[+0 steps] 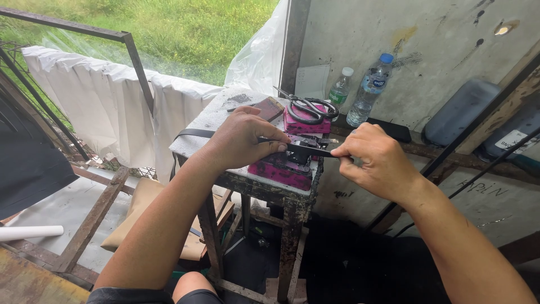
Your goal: Feeding leather straps through an edge-inking machine and hanging them on a line to dry using clothespins.
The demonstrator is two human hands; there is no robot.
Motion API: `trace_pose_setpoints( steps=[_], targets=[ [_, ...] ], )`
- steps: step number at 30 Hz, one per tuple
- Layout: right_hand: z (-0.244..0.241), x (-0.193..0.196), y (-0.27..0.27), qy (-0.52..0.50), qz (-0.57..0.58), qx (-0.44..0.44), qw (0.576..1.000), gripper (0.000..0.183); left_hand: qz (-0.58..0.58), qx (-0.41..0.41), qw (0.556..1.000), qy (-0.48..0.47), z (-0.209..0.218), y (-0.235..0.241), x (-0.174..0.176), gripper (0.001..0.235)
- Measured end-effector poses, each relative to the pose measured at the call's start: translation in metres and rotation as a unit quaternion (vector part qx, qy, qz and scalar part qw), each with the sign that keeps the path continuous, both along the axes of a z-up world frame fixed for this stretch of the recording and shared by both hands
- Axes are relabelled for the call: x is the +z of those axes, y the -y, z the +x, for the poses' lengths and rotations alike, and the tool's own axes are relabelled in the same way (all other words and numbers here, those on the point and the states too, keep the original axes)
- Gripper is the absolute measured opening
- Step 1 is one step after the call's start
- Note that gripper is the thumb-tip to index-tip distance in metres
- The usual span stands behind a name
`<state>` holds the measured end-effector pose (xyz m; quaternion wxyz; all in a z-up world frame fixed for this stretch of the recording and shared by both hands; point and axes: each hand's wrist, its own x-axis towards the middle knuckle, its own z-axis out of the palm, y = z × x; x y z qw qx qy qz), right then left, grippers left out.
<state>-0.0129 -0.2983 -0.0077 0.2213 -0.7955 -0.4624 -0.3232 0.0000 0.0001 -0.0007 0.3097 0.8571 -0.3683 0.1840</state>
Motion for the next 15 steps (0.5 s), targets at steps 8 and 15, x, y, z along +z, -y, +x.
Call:
trace_pose_setpoints(
  steps=[8,15],
  targets=[
    [-0.010,-0.005,0.032,0.031,0.007,-0.031,0.999,0.017,-0.010,0.006,1.000,-0.008,0.000,0.001,-0.002,0.012],
    [-0.030,-0.007,0.061,0.020,-0.005,-0.072,0.997,0.021,0.012,0.004,0.999,0.044,0.025,-0.005,-0.022,0.012]
  ],
)
